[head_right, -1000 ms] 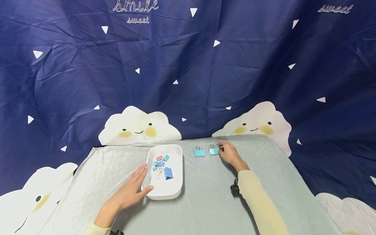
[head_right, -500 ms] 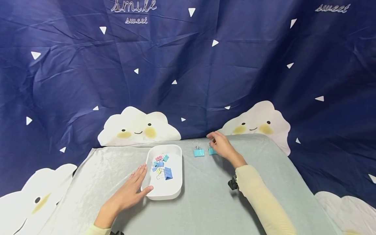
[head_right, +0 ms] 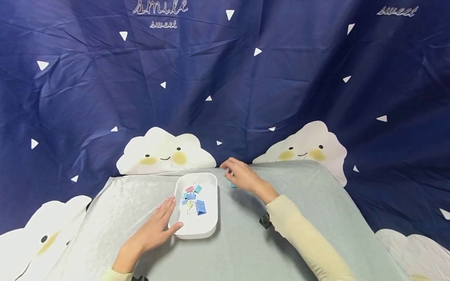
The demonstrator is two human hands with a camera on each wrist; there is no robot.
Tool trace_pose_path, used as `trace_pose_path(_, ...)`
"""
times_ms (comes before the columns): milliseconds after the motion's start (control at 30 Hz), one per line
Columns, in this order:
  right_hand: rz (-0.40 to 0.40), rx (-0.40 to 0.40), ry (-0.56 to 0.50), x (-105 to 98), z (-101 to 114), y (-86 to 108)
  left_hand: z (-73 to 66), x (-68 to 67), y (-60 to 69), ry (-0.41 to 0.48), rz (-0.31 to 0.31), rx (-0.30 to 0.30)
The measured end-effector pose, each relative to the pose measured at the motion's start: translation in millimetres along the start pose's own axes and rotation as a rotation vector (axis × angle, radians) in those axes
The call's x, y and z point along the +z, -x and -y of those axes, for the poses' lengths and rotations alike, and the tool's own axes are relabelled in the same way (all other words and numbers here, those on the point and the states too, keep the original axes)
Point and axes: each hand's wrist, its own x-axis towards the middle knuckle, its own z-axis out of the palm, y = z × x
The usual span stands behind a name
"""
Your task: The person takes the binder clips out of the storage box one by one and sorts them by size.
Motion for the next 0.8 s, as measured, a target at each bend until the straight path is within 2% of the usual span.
trace_pose_path(100,0.055,-0.043,0.01,6.0,16.6,-4.0,-0.5,0.6,0.9,0.009,0.003,-0.003)
trace_pose_path(333,0.209,-0.087,0.052,22.1,48.1,-11.9,-1.3,1.8,0.1,0.009,0.002,-0.004)
trace_pose_path(567,0.33,-0.149,0.09,38.5,67.8,-22.8,-0.6,-0.5,0.5,0.0,0.0,-0.003)
trace_pose_path(800,0.467,-0.137,0.156,54.9,78.9,-31.8,-0.7,-1.5,0.8,-0.003,0.007,0.001)
